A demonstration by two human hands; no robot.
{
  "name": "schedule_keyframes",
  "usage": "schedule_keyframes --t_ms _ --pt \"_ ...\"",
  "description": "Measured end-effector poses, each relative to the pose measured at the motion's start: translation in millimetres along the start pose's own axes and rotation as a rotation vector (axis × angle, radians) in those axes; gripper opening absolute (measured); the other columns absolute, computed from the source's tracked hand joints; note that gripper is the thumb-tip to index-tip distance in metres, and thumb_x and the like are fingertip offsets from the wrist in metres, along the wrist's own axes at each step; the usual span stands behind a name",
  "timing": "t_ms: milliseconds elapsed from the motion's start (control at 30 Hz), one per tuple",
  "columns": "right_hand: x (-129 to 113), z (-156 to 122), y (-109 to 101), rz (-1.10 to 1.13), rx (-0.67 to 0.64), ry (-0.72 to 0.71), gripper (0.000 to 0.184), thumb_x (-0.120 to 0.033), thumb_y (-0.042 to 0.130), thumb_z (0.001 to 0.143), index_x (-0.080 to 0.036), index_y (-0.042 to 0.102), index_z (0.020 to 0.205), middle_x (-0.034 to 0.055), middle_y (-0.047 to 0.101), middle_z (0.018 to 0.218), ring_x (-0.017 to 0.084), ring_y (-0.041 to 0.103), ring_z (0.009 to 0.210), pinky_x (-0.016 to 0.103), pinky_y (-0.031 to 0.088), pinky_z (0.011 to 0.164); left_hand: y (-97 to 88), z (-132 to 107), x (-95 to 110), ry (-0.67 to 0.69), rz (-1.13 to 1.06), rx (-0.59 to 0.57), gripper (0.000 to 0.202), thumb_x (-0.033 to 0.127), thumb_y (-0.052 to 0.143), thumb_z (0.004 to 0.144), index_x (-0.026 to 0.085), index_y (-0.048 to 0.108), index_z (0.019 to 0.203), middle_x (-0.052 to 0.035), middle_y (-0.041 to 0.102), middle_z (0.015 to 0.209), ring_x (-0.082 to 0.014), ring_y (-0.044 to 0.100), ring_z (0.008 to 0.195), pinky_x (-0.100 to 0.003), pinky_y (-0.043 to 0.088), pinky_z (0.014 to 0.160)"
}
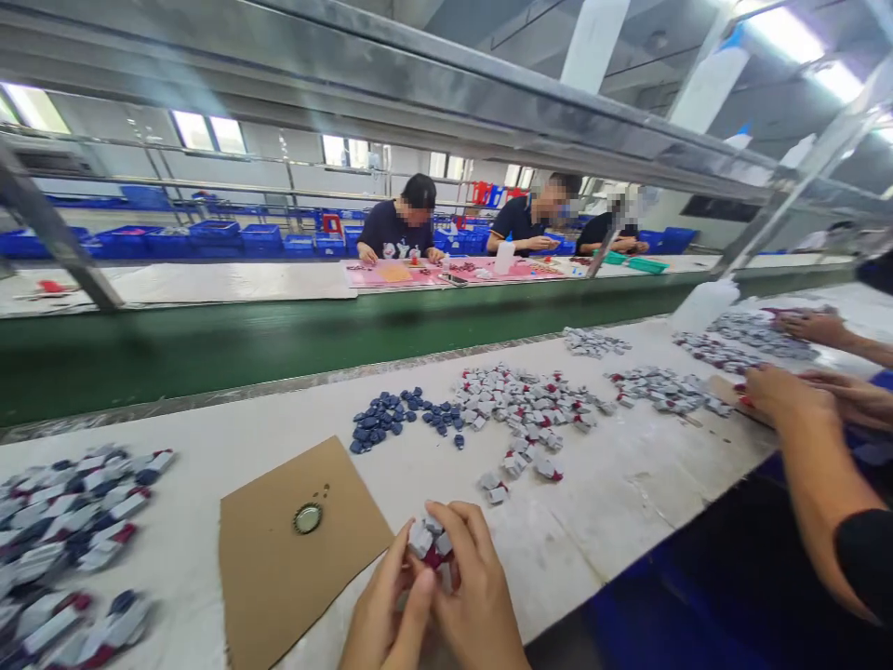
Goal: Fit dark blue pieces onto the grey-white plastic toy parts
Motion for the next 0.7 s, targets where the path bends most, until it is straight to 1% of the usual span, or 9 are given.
schedule_keyframes --t_ms 100,233,333,400,467,533,600,667,700 --pt "12 7 2 0.020 -0.053 0.092 0.033 -0.025 0.053 0.081 -0.023 0.052 0.114 0.0074 0.047 0.108 0.007 0.047 0.049 0.023 0.048 0.048 10.2 16 -4 0.025 0.248 -0.091 0.047 0.036 0.037 0.087 0.007 0.050 0.121 -0.0182 0.062 0.111 -0.0267 0.058 0.102 -0.034 0.051 0.079" --pt "41 12 -15 0.030 -0.092 0.183 0.035 -0.027 0.053 0.078 -0.021 0.055 0.113 0.0087 0.047 0.109 0.012 0.057 0.063 0.026 0.053 0.056 20.5 27 1 0.138 0.631 -0.123 0.039 0.020 0.032 0.088 0.012 0.049 0.123 -0.0139 0.059 0.115 -0.0220 0.059 0.099 -0.032 0.051 0.080" --pt "58 11 -30 0.060 -0.112 0.228 0.031 -0.031 0.056 0.077 -0.020 0.060 0.106 0.0086 0.051 0.105 0.018 0.059 0.078 0.027 0.054 0.060 29.2 31 5 0.197 0.762 -0.110 0.044 0.009 0.037 0.084 0.023 0.050 0.123 -0.0116 0.055 0.122 -0.0295 0.053 0.107 -0.044 0.051 0.078" --pt "63 11 -39 0.100 -0.112 0.235 0.029 -0.032 0.058 0.076 -0.021 0.063 0.102 0.0084 0.054 0.104 0.019 0.058 0.084 0.027 0.055 0.064 33.0 33 6 0.202 0.791 -0.097 0.044 0.006 0.040 0.081 0.020 0.054 0.120 -0.0155 0.055 0.122 -0.0365 0.050 0.108 -0.051 0.051 0.074" --pt "63 11 -48 0.125 -0.040 0.259 0.030 -0.033 0.062 0.074 -0.020 0.063 0.101 0.0087 0.057 0.102 0.020 0.058 0.084 0.027 0.055 0.065 34.2 32 6 0.215 0.809 -0.080 0.043 0.007 0.041 0.082 0.013 0.050 0.123 -0.0199 0.051 0.127 -0.0387 0.047 0.111 -0.054 0.049 0.077" --pt "53 8 -55 0.145 0.060 0.267 0.034 -0.035 0.065 0.071 -0.019 0.061 0.101 0.0091 0.062 0.097 0.021 0.060 0.084 0.026 0.056 0.064 32.6 27 8 0.305 0.721 -0.047 0.044 0.013 0.042 0.084 0.013 0.046 0.127 -0.0188 0.048 0.129 -0.0365 0.043 0.115 -0.055 0.044 0.086" --pt "34 4 -57 0.154 0.056 0.213 0.034 -0.033 0.065 0.073 -0.020 0.058 0.103 0.0089 0.064 0.097 0.021 0.061 0.085 0.025 0.056 0.065 27.2 21 10 0.357 0.467 -0.046 0.042 0.024 0.044 0.085 0.017 0.047 0.127 -0.0151 0.054 0.123 -0.0311 0.049 0.109 -0.047 0.047 0.084" --pt "11 2 -55 0.106 -0.067 0.076 0.031 -0.029 0.063 0.077 -0.024 0.058 0.107 0.0068 0.065 0.102 0.020 0.062 0.089 0.025 0.054 0.071 17.6 16 10 0.201 0.088 -0.097 0.041 0.039 0.048 0.083 0.018 0.054 0.117 -0.0120 0.065 0.098 -0.0227 0.060 0.080 -0.033 0.052 0.059" --pt "0 4 -53 0.064 -0.149 -0.013 0.032 -0.028 0.063 0.077 -0.027 0.058 0.109 0.0051 0.065 0.105 0.020 0.062 0.092 0.025 0.053 0.076 11.2 15 10 0.067 -0.108 -0.126 0.043 0.046 0.053 0.079 0.018 0.058 0.110 -0.0088 0.066 0.084 -0.0176 0.059 0.064 -0.026 0.048 0.047"
Point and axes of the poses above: each hand's wrist, its own z-axis towards the middle knuckle, its own y-axis out of the palm, x = y × z, the point moved 2 cm from there along z, towards the middle knuckle
